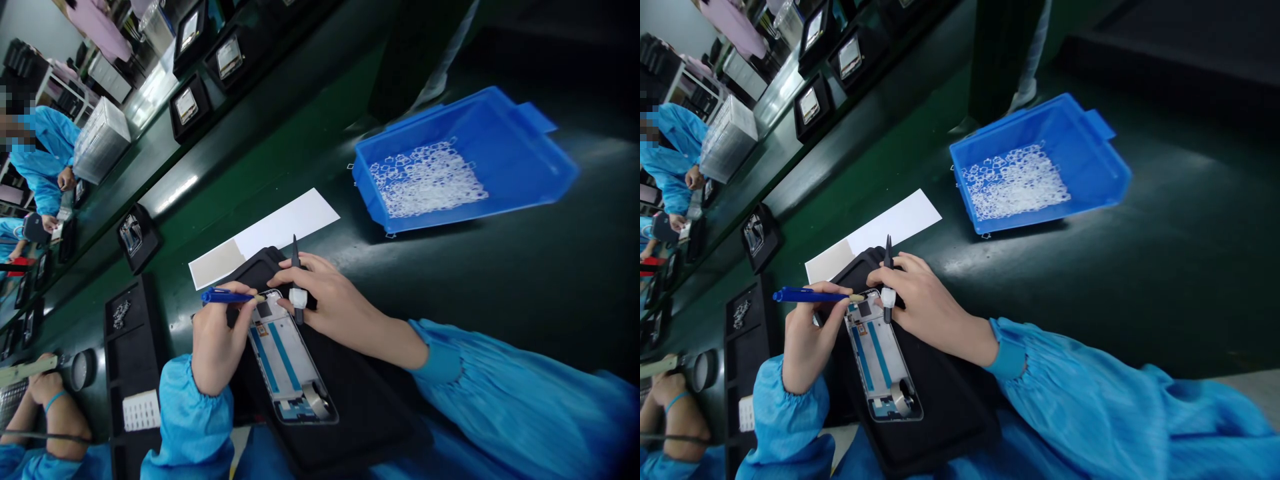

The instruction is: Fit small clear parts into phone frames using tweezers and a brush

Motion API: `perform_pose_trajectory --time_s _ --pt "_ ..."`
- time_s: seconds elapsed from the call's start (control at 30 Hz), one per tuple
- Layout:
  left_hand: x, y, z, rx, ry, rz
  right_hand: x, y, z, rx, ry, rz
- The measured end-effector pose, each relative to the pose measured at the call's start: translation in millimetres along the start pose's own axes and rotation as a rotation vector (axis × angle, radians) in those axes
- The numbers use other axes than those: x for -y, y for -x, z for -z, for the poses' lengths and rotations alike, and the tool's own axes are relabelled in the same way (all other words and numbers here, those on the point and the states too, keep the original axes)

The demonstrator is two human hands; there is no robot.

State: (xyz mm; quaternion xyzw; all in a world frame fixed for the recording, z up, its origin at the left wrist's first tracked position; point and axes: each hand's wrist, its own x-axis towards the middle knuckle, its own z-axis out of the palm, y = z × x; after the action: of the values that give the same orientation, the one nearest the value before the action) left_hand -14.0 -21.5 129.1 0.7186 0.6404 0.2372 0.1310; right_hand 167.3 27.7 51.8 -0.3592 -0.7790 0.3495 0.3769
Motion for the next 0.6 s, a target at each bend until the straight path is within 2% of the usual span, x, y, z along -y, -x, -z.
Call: perform_pose_trajectory --time_s 0.6 --pt "-2.4 -5.4 -0.3 0.031 -0.077 -0.057 -0.6 0.3 -0.2 -0.001 0.021 -0.009"
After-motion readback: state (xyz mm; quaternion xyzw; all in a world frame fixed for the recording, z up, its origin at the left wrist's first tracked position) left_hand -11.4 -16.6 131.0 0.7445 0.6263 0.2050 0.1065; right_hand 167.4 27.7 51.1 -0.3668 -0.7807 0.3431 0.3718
